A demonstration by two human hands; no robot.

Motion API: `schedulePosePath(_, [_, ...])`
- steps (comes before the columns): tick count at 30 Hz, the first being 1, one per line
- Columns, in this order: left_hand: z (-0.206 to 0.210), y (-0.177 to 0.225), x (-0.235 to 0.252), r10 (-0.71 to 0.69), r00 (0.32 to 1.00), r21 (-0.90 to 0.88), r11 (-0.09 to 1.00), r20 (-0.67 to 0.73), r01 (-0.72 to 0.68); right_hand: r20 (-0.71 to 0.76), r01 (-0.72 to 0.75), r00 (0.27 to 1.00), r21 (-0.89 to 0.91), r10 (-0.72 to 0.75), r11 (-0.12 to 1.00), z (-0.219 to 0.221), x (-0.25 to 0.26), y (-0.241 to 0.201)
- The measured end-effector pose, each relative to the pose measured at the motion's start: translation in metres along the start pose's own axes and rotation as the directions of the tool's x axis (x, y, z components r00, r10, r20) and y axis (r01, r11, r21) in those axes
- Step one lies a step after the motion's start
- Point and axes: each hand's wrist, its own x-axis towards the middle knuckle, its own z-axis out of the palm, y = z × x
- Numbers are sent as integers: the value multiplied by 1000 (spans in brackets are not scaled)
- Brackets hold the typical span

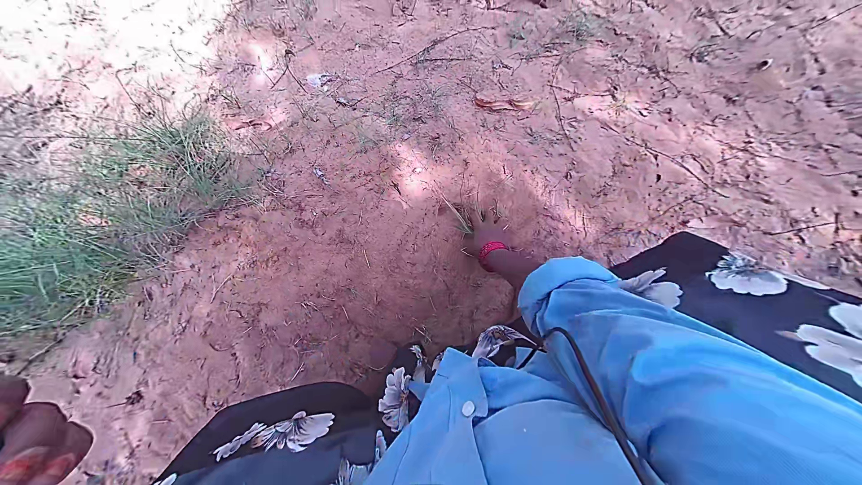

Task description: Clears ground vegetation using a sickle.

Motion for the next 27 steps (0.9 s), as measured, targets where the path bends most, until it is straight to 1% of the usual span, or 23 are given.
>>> schedulePosePath(1, [25,4,3,-39,999,-116,992,38,43,42,55,998,-19,-54,998,8,-8,-11])
schedulePosePath(2, [47,6,6,-89,995,-219,971,52,98,87,142,987,-40,-138,989,14,-17,-18])
schedulePosePath(3, [67,7,10,-145,989,-272,951,22,146,136,263,958,-73,-252,962,20,-23,-22])
schedulePosePath(4, [83,6,16,-189,982,-278,944,-8,180,199,402,904,-94,-378,911,23,-30,-26])
schedulePosePath(6, [99,-4,27,-240,970,-239,944,-30,226,301,642,745,-84,-595,762,29,-41,-38])
schedulePosePath(7, [105,-13,32,-248,966,-202,952,-68,230,328,713,679,-83,-657,696,28,-45,-47])
schedulePosePath(8, [111,-22,37,-252,960,-165,959,-121,231,330,757,635,-90,-698,647,24,-45,-58])
schedulePosePath(9, [113,-31,39,-256,952,-142,962,-168,234,314,769,625,-92,-715,632,17,-45,-67])
schedulePosePath(10, [112,-38,39,-272,941,-150,958,-198,245,270,766,635,-100,-724,635,9,-40,-73])
schedulePosePath(12, [102,-42,38,-350,914,-273,918,-207,289,160,725,687,-99,-708,681,-12,-28,-77])
schedulePosePath(13, [96,-41,39,-384,899,-337,892,-209,302,147,688,724,-95,-674,719,-26,-20,-78])
schedulePosePath(15, [88,-40,44,-411,877,-384,873,-249,300,155,629,775,-104,-613,770,-45,4,-75])
schedulePosePath(17, [79,-41,48,-400,867,-320,898,-299,303,147,548,834,-95,-533,831,-40,21,-64])
schedulePosePath(19, [74,-43,51,-360,867,-197,931,-344,308,155,452,888,-118,-433,884,-15,26,-54])
schedulePosePath(20, [72,-43,52,-337,869,-144,941,-363,305,179,438,893,-142,-412,888,0,20,-53])
schedulePosePath(21, [71,-43,53,-319,870,-109,948,-375,300,217,458,882,-175,-419,872,13,8,-53])
schedulePosePath(22, [69,-43,53,-307,875,-95,951,-373,293,261,506,853,-198,-452,839,27,-5,-54])
schedulePosePath(23, [66,-43,53,-306,886,-103,952,-348,288,323,574,805,-216,-497,790,41,-18,-54])
schedulePosePath(24, [64,-43,54,-308,899,-120,951,-310,284,400,654,737,-217,-545,725,54,-30,-52])
schedulePosePath(26, [61,-42,55,-319,919,-154,945,-231,289,580,810,557,-220,-595,543,70,-54,-47])
schedulePosePath(27, [61,-41,56,-323,925,-165,942,-198,294,644,871,469,-223,-605,438,78,-60,-40])
